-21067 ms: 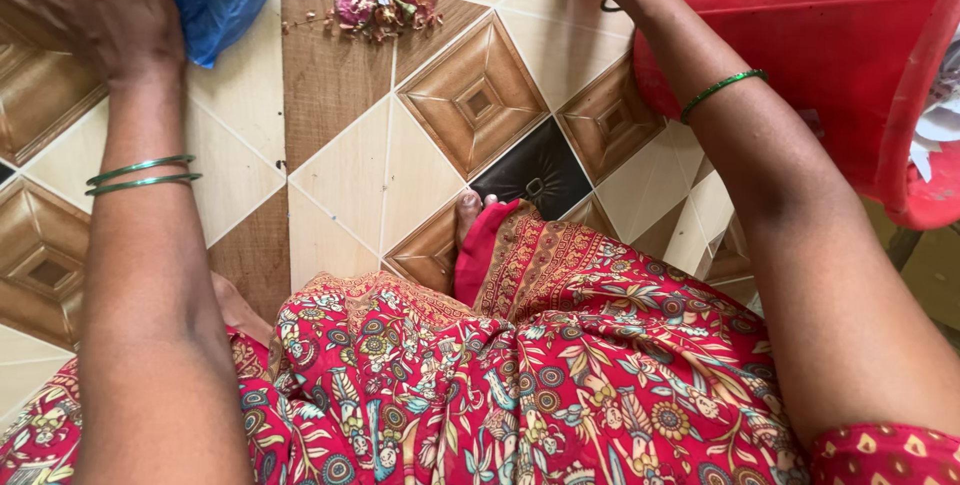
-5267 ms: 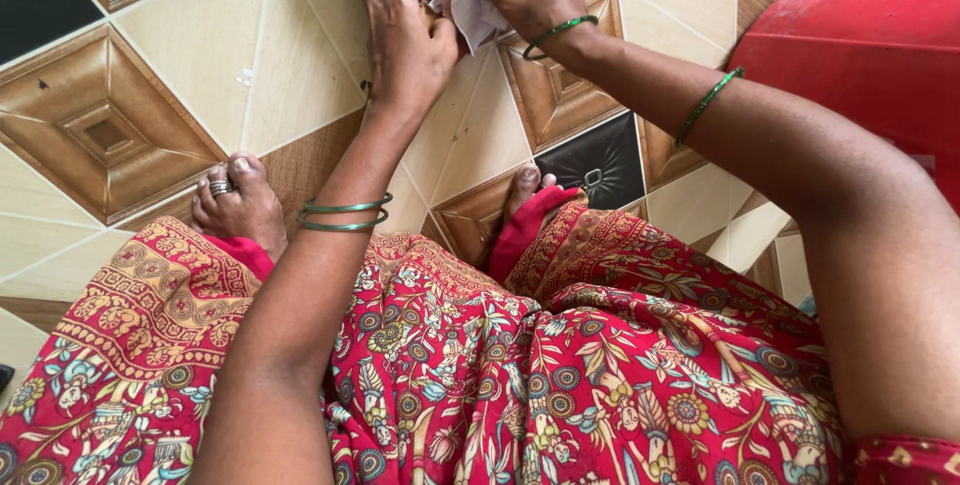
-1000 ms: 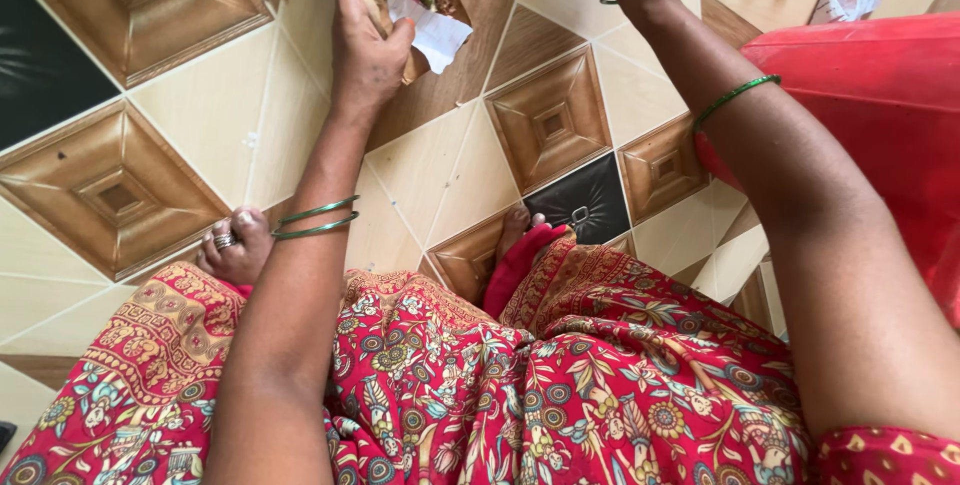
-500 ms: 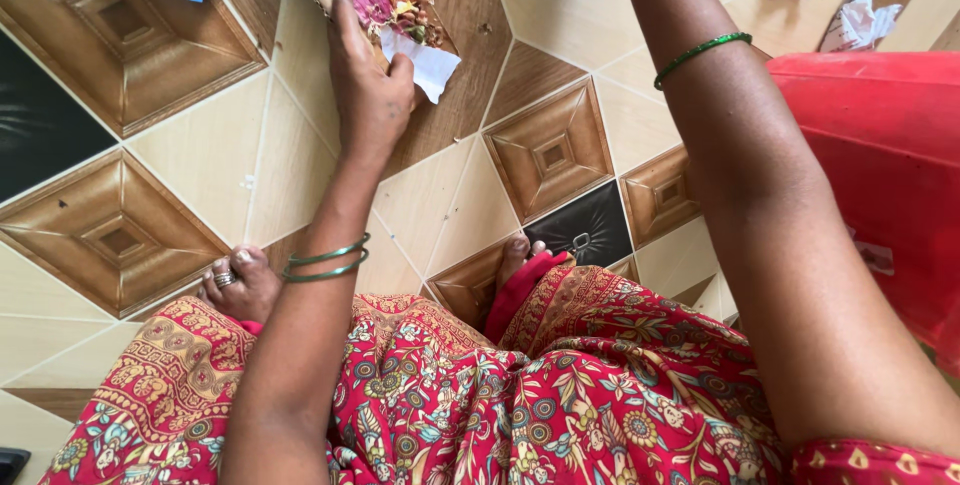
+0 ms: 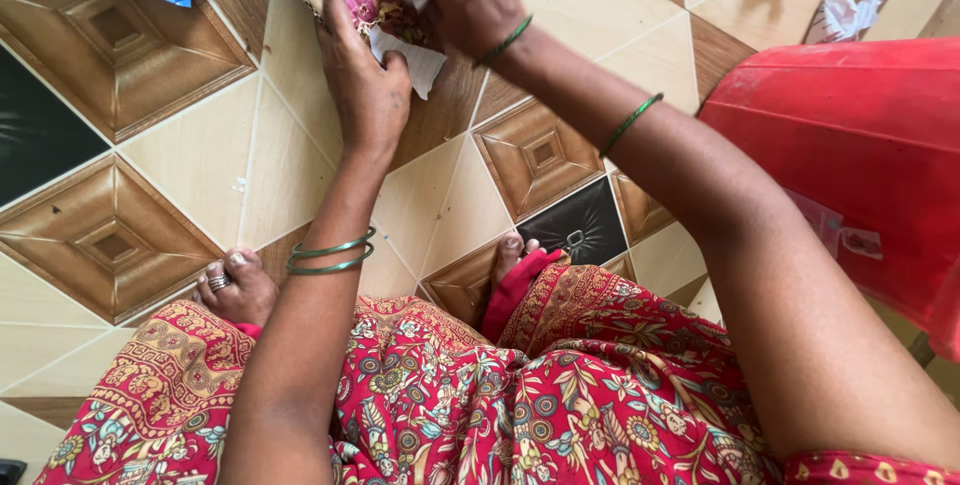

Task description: The person sits on a tiled floor and sorts small pieces of paper and debris. She picks up pieces from the floor, places them into a blue plastic bag, and ties the bag. She then places the tied bag into a red bucket.

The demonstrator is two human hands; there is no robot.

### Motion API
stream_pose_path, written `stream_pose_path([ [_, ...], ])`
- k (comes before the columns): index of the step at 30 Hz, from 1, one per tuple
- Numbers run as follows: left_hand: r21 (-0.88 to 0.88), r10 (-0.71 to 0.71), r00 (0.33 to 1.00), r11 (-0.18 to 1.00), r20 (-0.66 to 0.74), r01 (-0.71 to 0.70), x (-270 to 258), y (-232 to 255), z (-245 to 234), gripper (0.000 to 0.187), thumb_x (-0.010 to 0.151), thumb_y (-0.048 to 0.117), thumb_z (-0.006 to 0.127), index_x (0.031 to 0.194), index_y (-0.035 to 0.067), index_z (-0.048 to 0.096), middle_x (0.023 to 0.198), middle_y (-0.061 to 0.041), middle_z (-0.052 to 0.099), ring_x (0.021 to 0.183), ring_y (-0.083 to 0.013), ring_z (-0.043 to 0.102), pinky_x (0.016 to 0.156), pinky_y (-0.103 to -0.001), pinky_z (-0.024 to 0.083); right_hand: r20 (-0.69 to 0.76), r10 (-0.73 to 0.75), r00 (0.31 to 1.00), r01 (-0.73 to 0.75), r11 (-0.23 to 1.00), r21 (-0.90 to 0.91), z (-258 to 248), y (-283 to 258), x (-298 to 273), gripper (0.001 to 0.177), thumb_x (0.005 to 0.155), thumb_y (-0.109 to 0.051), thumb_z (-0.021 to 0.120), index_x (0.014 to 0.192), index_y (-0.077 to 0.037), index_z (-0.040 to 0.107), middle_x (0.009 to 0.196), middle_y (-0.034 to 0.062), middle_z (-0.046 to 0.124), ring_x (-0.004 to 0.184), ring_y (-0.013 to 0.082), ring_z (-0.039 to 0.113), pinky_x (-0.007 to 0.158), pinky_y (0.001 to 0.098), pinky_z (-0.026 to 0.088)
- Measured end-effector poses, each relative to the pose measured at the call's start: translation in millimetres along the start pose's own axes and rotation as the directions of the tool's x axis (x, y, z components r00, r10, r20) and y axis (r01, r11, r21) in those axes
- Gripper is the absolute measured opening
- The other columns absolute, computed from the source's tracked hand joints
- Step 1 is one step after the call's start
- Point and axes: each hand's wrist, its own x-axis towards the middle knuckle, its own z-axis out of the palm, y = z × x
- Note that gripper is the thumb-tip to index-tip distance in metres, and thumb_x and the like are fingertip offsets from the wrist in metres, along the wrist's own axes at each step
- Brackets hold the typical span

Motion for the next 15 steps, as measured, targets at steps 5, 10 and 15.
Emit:
stream_pose_path([
  [5, -0.032, 0.031, 1.000, 0.999, -0.002, -0.031, 3, -7, 0, 0.097, 0.084, -0.016, 0.060, 0.167, 0.016, 0.022, 0.159, -0.027, 0.046, 0.144, -0.0450, 0.050, 0.122, -0.046, 0.042, -0.021, 0.272, 0.962, -0.258, 0.933, 0.250, -36, -19, -13, 0.015, 0.095, -0.004, 0.079, 0.108, -0.009, 0.072, 0.100, 0.0097, 0.077, 0.089, 0.0240, 0.077, 0.076, 0.0360, 0.061],
  [10, -0.015, 0.044, 0.999, 0.999, -0.021, -0.044, 3, -12, 1, 0.090, 0.092, -0.007, 0.070, 0.165, 0.014, 0.023, 0.160, -0.025, 0.046, 0.144, -0.0435, 0.050, 0.120, -0.046, 0.043, -0.130, 0.474, 0.871, -0.470, 0.880, 0.059, -57, 26, -49, 0.015, 0.091, -0.011, 0.084, 0.105, -0.010, 0.076, 0.092, 0.0102, 0.077, 0.079, 0.0226, 0.076, 0.067, 0.0358, 0.060],
  [15, 0.001, 0.082, 0.995, 0.997, -0.049, -0.082, -2, -13, -1, 0.090, 0.092, -0.007, 0.071, 0.165, 0.013, 0.023, 0.161, -0.024, 0.046, 0.145, -0.0431, 0.050, 0.121, -0.045, 0.043, -0.118, 0.611, 0.783, -0.622, 0.777, -0.098, -60, 45, -80, 0.013, 0.087, -0.011, 0.081, 0.097, -0.010, 0.072, 0.086, 0.0075, 0.073, 0.076, 0.0208, 0.072, 0.063, 0.0361, 0.058],
])
